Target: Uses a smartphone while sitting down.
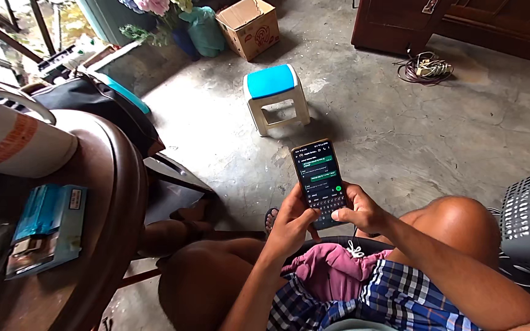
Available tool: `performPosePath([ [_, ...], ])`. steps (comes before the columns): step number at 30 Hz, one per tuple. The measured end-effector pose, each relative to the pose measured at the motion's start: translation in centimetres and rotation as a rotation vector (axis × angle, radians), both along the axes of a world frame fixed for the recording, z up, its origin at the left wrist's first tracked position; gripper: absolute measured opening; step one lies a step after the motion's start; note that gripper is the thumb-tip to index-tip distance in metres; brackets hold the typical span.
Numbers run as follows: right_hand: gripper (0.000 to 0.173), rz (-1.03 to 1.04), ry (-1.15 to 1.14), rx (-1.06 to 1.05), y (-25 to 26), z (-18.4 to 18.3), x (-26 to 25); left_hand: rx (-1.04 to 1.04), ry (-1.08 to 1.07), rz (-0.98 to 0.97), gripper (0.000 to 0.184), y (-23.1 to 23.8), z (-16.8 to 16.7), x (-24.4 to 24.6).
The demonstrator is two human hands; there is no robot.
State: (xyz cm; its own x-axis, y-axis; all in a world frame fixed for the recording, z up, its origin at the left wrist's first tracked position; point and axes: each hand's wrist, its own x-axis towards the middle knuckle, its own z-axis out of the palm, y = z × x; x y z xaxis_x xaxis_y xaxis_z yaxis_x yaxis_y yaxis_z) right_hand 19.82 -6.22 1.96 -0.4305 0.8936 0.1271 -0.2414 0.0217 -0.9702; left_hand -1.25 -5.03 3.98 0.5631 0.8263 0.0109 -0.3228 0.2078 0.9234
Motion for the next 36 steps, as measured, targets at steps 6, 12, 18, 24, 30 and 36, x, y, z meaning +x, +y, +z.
performPosePath([
  [6,0.04,-0.012,0.009,-0.004,0.0,0.0,0.0,-0.002,0.007,0.003,0.048,0.0,0.0,0.0],
  [12,0.028,-0.11,0.01,-0.006,-0.1,0.1,-0.7,0.019,0.011,-0.001,0.05,0.0,-0.1,0.1],
  [18,0.048,-0.004,0.0,-0.003,-0.1,0.2,-0.1,0.004,0.014,-0.001,0.046,0.0,0.0,0.0],
  [24,0.037,0.015,0.023,-0.011,0.2,-0.2,0.2,-0.016,0.01,0.057,0.039,-0.1,0.0,0.2],
  [30,0.04,0.013,0.037,-0.035,0.2,-0.2,0.2,-0.03,0.013,0.074,0.036,-0.1,0.1,0.3],
  [36,0.044,0.05,0.062,-0.032,0.2,-0.3,0.3,-0.032,0.013,0.064,0.037,-0.1,0.2,0.3],
])
